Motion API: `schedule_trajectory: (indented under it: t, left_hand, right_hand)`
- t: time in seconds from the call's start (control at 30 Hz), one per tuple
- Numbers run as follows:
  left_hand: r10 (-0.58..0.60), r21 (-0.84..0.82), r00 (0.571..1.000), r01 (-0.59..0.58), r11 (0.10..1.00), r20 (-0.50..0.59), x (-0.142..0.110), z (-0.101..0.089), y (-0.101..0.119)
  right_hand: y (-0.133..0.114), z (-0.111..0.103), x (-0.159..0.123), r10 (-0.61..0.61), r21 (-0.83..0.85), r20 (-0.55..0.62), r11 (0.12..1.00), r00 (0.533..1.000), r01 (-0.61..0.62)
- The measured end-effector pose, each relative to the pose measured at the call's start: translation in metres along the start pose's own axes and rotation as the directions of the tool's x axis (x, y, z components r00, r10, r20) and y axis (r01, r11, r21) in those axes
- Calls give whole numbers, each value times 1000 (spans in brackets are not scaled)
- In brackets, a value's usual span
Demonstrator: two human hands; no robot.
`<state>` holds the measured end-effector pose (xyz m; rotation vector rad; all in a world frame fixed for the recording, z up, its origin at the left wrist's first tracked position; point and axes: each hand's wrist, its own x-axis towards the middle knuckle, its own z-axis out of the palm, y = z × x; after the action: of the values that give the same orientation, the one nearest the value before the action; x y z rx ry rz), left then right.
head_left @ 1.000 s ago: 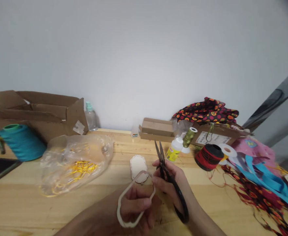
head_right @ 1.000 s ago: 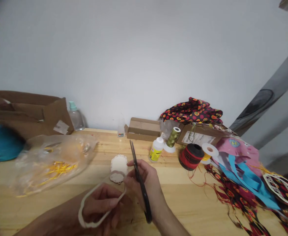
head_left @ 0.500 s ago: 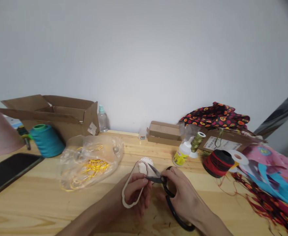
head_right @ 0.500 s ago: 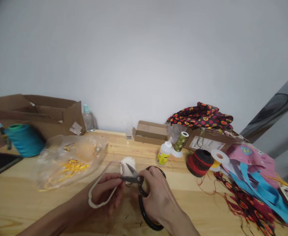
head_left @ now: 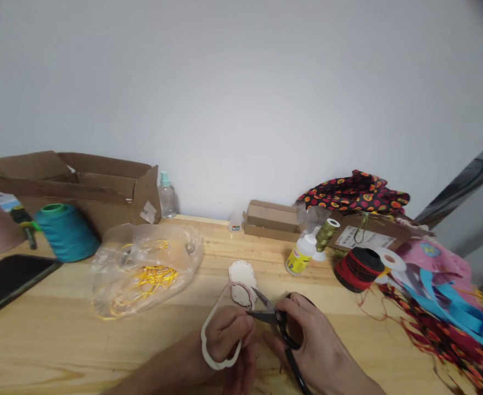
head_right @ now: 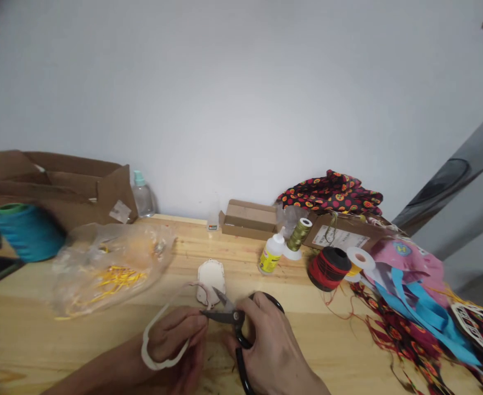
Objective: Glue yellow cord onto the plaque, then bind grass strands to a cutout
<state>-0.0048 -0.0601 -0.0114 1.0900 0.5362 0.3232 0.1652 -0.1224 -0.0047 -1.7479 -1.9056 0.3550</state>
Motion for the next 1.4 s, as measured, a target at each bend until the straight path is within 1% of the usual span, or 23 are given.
schedule_trajectory:
  t: [0.1, 0.23, 0.33, 0.43, 0.5, 0.57, 0.63, 0.7, 0.77, 0.83, 0.93, 1.0, 1.07, 1.13, 1.23, 1.33, 1.4]
  left_hand:
    - [-2, -27, 1000, 2, 1000, 10, 1, 1, -1]
    - [83, -45, 993, -80, 996, 80, 2, -3, 1]
    - [101, -7, 992, -101, 995, 80, 3, -3, -3]
    - [148, 28, 986, -150, 988, 73, 4, 3, -10]
    - [166, -17, 983, -165, 986, 73, 6, 6, -12]
    - [176, -37, 982, -174, 984, 67, 9, 6, -12]
    - [193, -21, 980, -192, 981, 58, 12, 4, -11]
    - [202, 3, 978, -202, 979, 58, 13, 2, -10]
    - [197, 20, 979, -199, 980, 58, 11, 2, -10]
    - [177, 37, 981, -180, 983, 73, 7, 5, -11]
    - [194, 146, 980, -199, 969, 52, -2, 12, -10]
    - [214, 204, 976, -218, 954, 41, -4, 14, -9]
    - [218, 180, 974, -226, 957, 62, -1, 14, -8]
    - [212, 102, 973, -221, 970, 95, 5, 10, -8]
    - [198, 16, 975, -201, 980, 105, 12, 5, -9]
    - [193, 21, 977, -195, 981, 96, 12, 4, -10]
    - [190, 46, 977, -195, 980, 101, 11, 5, -12]
  right_hand:
    - [1, 4, -3, 39, -40, -33, 998, 999, -41]
    - [-1, 7, 1, 91, -62, -56, 994, 994, -94]
    - [-1, 6, 6, 140, -59, -80, 988, 987, -145]
    - [2, 4, 7, 173, -37, -117, 983, 978, -178]
    - [4, 2, 4, 152, 9, -123, 988, 981, -152]
    - [5, 0, -2, 103, 48, -101, 994, 990, -99]
    - [5, -1, -7, 56, 51, -64, 997, 996, -53]
    - [4, -1, -10, 32, 29, -40, 999, 999, -31]
    - [4, -1, -10, 36, 5, -37, 999, 999, -36]
    - [6, 0, -7, 64, -23, -54, 998, 996, -66]
    - [10, 0, 0, 141, -70, -102, 986, 985, -149]
    - [13, 0, 2, 160, -64, -125, 984, 979, -169]
    - [15, -1, 0, 132, -18, -126, 991, 983, -135]
    - [14, -1, -4, 76, 25, -118, 997, 990, -74]
    - [10, -3, -11, -12, 34, -47, 999, 999, 14]
    - [3, -4, -13, -22, 7, 15, 1000, 1000, 22]
    - [1, -4, -12, 0, -5, 11, 1000, 1000, 0]
